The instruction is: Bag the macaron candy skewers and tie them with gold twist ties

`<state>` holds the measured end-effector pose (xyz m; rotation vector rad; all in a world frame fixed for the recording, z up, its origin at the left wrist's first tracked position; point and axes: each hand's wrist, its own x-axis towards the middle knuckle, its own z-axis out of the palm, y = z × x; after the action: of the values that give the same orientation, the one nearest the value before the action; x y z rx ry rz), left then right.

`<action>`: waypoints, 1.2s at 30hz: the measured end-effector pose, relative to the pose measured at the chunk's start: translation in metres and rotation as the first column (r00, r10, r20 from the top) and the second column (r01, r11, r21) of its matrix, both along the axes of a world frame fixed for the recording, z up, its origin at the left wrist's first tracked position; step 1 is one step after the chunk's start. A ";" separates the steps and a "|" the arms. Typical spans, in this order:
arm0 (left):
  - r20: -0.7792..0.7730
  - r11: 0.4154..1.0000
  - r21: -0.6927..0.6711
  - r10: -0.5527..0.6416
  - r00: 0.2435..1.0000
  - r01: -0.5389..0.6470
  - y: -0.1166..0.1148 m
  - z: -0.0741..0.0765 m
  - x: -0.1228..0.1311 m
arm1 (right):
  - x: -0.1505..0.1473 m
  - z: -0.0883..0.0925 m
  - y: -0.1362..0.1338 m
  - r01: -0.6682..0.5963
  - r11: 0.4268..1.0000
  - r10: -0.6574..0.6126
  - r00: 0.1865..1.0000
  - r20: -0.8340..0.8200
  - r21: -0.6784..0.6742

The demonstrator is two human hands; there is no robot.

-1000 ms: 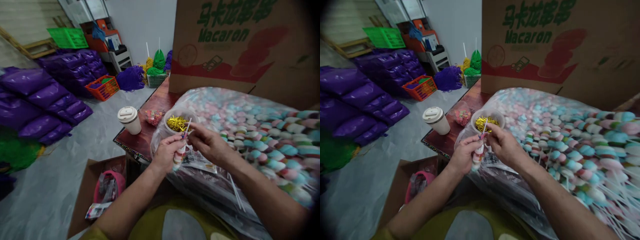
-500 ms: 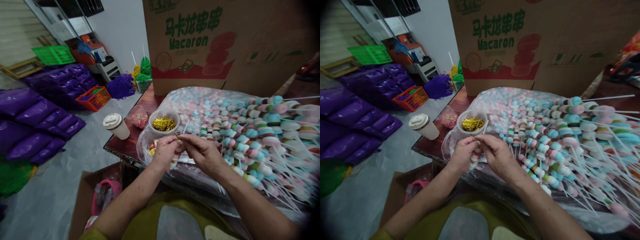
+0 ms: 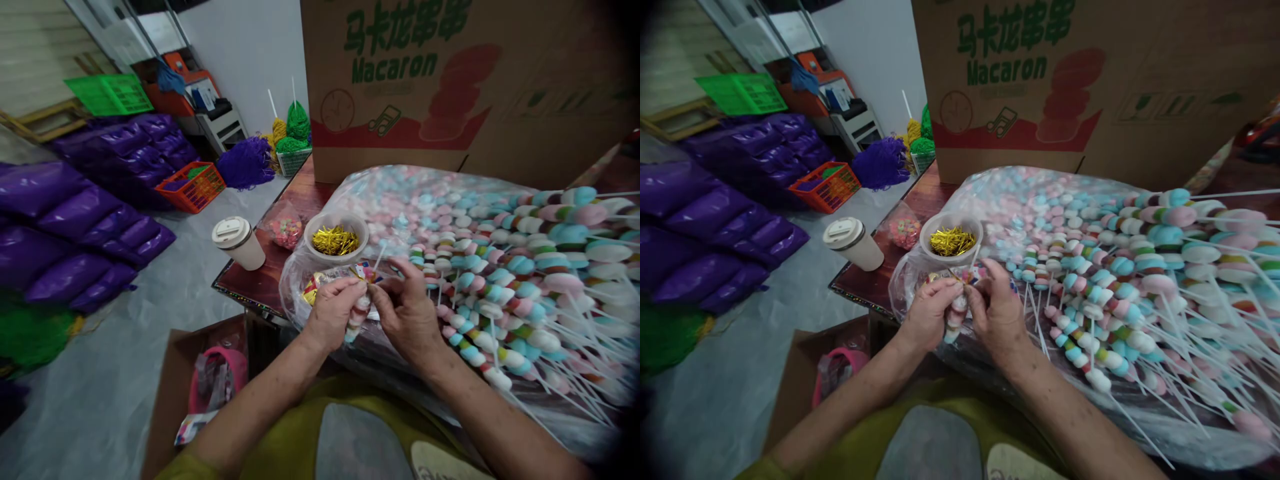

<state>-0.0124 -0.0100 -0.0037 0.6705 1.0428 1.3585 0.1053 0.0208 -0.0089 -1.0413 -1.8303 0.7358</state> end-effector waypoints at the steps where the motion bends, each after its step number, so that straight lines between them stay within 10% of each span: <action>1: 0.011 1.000 0.001 -0.003 1.000 0.003 0.000 0.002 0.000 | 0.001 0.000 0.000 -0.004 0.999 0.002 0.998 -0.061 -0.041; 11: 0.412 0.885 -0.108 -0.375 0.831 0.453 -0.014 0.005 -0.022 | 0.031 0.049 0.013 -0.674 0.739 0.671 0.737 0.075 0.009; 18: 0.387 0.955 -0.228 -0.090 0.918 0.190 -0.010 -0.005 -0.007 | 0.014 0.017 0.000 -0.236 0.967 0.199 0.938 0.285 0.100; 24: 0.046 0.977 -0.156 0.152 0.987 -0.144 -0.018 -0.002 0.001 | 0.015 0.027 -0.005 -0.261 0.884 0.043 0.872 0.488 0.388; 27: 0.077 0.974 -0.211 -0.071 0.994 0.086 -0.025 0.017 -0.021 | 0.011 0.029 -0.017 -0.250 0.935 0.132 0.905 0.404 0.254; 31: 0.111 0.986 0.115 -0.137 0.984 0.124 -0.027 0.044 -0.056 | 0.003 0.015 -0.024 -0.168 0.964 0.196 0.973 0.122 -0.207; 36: -0.251 0.932 -0.105 -0.362 0.898 0.347 -0.032 0.022 -0.036 | -0.004 0.016 -0.026 -0.103 0.924 0.096 0.995 -0.038 -0.369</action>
<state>-0.0485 -0.0420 0.0183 0.9691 1.1036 0.9325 0.1014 -0.0050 0.0068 -1.1786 -1.7759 1.1837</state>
